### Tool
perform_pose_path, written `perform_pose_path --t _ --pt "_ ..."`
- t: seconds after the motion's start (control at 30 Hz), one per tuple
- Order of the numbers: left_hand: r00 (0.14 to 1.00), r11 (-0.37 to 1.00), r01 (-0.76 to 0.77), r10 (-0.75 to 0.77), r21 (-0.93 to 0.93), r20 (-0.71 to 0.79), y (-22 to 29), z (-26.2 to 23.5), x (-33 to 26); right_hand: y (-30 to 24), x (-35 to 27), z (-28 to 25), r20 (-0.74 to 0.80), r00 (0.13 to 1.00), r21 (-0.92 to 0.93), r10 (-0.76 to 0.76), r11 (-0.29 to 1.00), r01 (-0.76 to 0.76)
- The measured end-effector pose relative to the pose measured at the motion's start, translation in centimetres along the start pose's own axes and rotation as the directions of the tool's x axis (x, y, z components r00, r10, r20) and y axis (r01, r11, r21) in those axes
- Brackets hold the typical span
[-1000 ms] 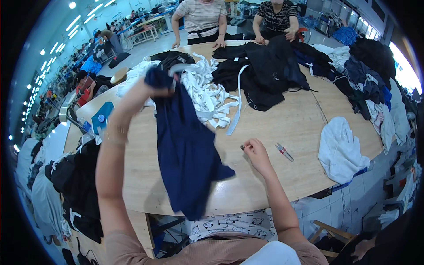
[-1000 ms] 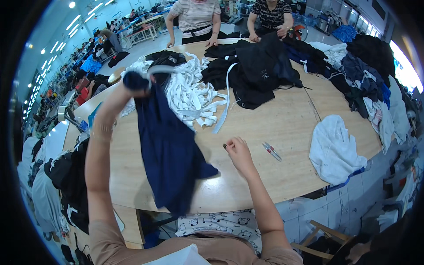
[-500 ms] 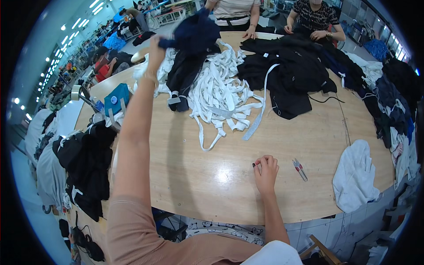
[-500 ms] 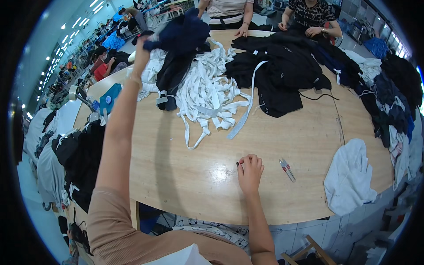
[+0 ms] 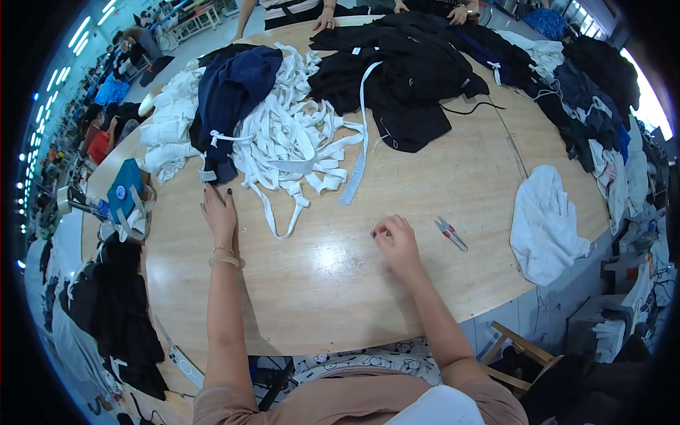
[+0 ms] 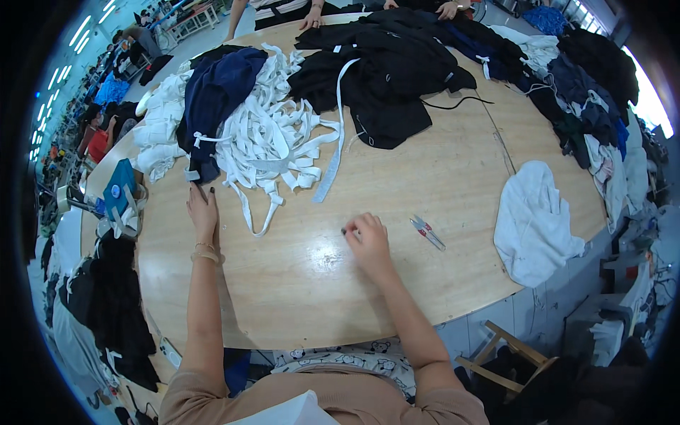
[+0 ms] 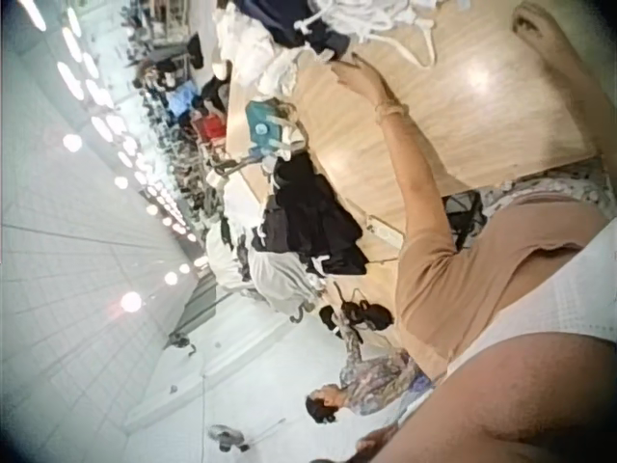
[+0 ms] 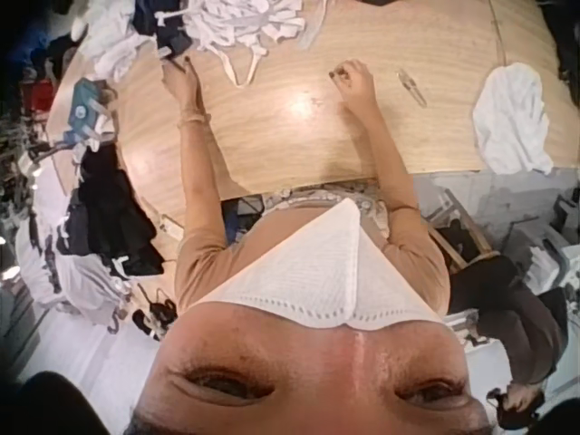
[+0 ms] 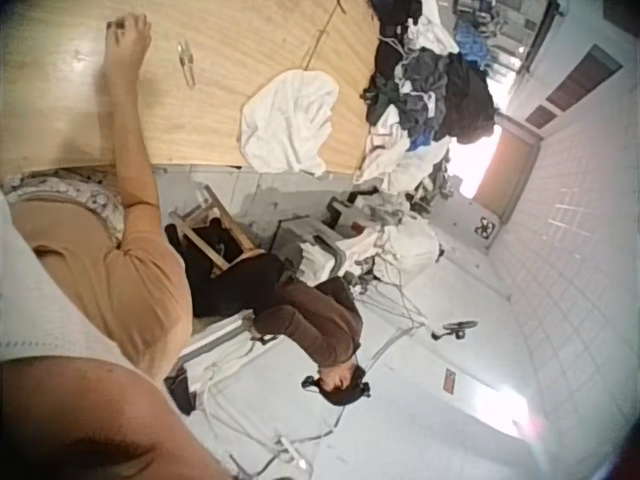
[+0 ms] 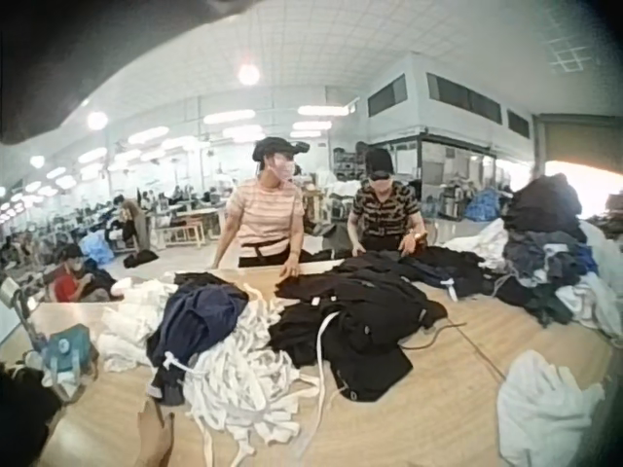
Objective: The person trims loose threads from garments using thread snips, turns the clothes over by hand, and sorts them on a table.
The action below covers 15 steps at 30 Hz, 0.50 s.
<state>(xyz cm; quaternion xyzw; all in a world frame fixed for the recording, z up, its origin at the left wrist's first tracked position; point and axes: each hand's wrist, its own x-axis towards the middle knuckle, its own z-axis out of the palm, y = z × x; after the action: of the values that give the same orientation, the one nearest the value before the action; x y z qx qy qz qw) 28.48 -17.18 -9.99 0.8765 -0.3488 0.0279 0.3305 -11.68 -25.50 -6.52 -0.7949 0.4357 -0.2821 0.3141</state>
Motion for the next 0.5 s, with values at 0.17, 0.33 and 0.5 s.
perform_pose_path --t 0.17,0.33,0.5 --pt "0.995 0.911 0.016 0.027 0.411 -0.097 -0.6 0.8 -0.5 0.0 10.4 -2.8 -0.229 0.971 0.018 -0.073 0.997 0.079" --pt "0.994 0.916 0.014 0.029 0.4 -0.102 0.8 0.7 -0.3 0.2 25.9 -4.7 -0.381 0.834 -0.589 -0.399 0.8 0.114" --pt "0.989 0.918 0.018 0.042 0.396 -0.143 0.2 0.4 -1.1 1.0 34.9 -4.4 -0.197 0.959 -0.752 -0.205 0.66 -0.014"
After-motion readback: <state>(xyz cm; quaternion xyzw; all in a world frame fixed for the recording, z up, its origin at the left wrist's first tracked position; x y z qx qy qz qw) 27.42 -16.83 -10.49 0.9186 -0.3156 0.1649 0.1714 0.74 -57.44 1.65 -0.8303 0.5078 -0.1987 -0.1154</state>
